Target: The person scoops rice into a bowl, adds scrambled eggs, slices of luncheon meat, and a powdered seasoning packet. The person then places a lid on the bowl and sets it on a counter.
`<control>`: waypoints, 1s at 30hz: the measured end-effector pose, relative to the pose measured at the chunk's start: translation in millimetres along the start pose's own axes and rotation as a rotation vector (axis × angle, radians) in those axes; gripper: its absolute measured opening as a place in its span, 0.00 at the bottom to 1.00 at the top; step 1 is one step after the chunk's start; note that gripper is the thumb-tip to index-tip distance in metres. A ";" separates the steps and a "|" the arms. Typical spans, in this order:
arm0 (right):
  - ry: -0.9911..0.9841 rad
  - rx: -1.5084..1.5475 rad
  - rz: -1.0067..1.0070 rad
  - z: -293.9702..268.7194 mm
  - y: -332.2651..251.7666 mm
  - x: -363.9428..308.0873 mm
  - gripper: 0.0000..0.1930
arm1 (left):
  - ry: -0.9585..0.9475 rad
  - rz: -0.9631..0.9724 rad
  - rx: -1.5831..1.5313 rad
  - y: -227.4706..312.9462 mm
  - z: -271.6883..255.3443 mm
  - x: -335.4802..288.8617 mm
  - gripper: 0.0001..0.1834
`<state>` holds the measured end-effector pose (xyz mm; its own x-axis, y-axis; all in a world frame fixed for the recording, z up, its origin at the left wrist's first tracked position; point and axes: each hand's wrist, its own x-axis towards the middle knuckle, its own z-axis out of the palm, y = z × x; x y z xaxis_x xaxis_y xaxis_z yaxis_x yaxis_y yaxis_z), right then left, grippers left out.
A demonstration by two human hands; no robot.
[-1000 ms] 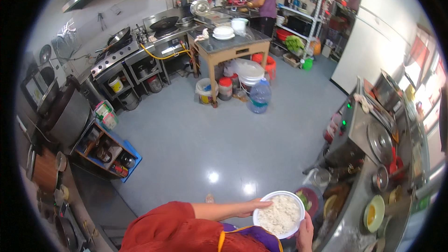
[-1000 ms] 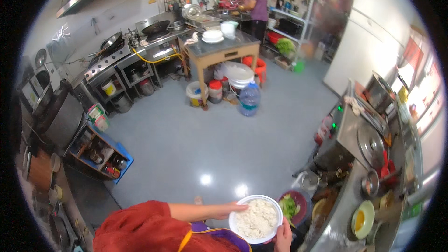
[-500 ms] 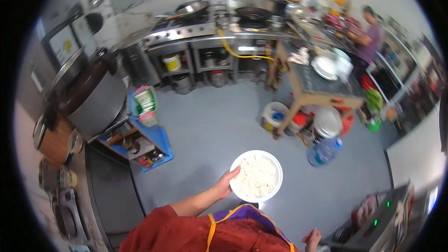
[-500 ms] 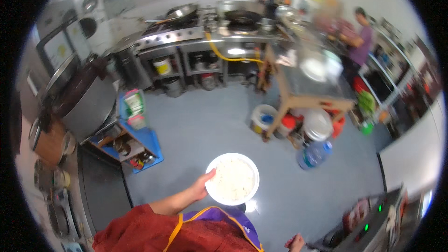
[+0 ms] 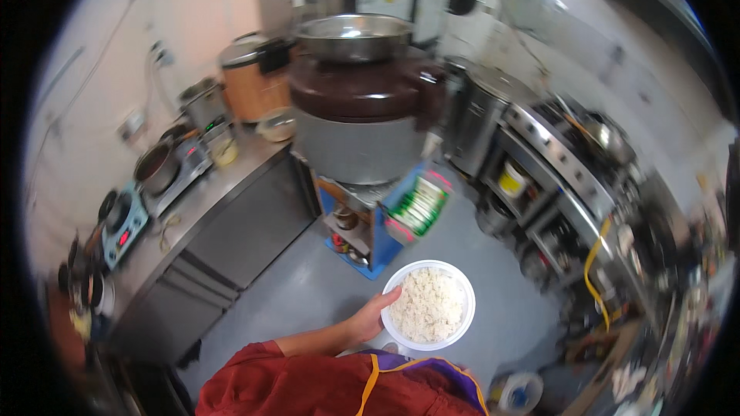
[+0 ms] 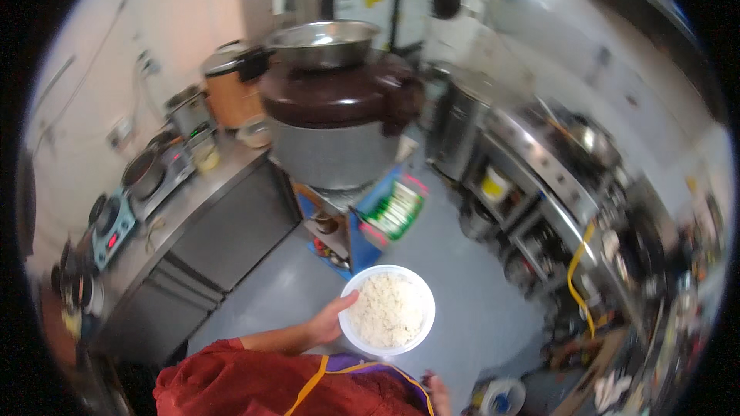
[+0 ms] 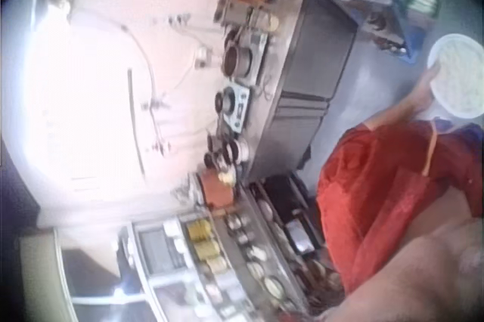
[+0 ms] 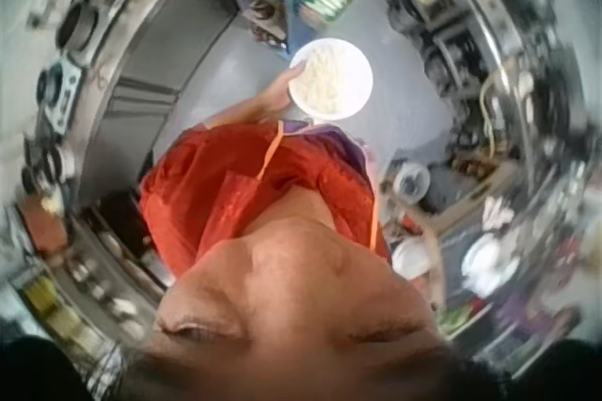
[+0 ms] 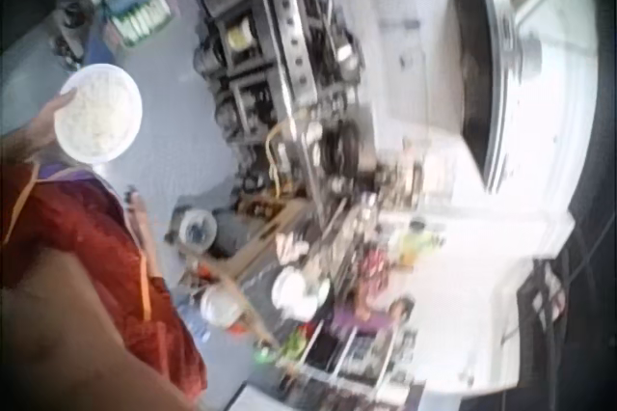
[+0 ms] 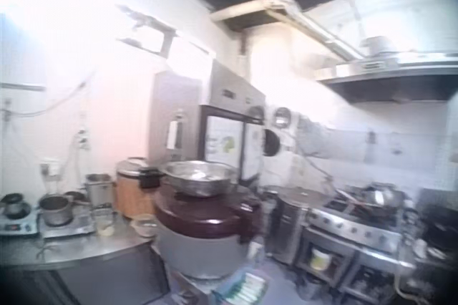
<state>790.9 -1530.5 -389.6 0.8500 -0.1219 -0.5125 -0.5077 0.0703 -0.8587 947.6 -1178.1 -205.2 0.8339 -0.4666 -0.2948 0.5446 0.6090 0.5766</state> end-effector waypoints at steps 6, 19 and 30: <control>-0.619 -0.544 -0.096 -28.7 -102.4 128.2 0.16 | 0.429 0.397 -0.189 64.0 -21.1 5.9 0.33; -0.437 -0.532 -0.309 72.0 -446.5 310.9 0.14 | 0.605 0.939 -0.163 206.3 28.6 12.7 0.36; -0.680 -0.839 -0.655 154.8 -373.0 304.4 0.12 | 0.406 0.675 0.323 237.0 38.2 167.9 0.33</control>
<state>1260.8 -1440.6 -225.6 0.7491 0.6543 -0.1042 0.3140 -0.4891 -0.8137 1213.3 -1136.6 -88.9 0.9718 0.2346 -0.0242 -0.0819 0.4321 0.8981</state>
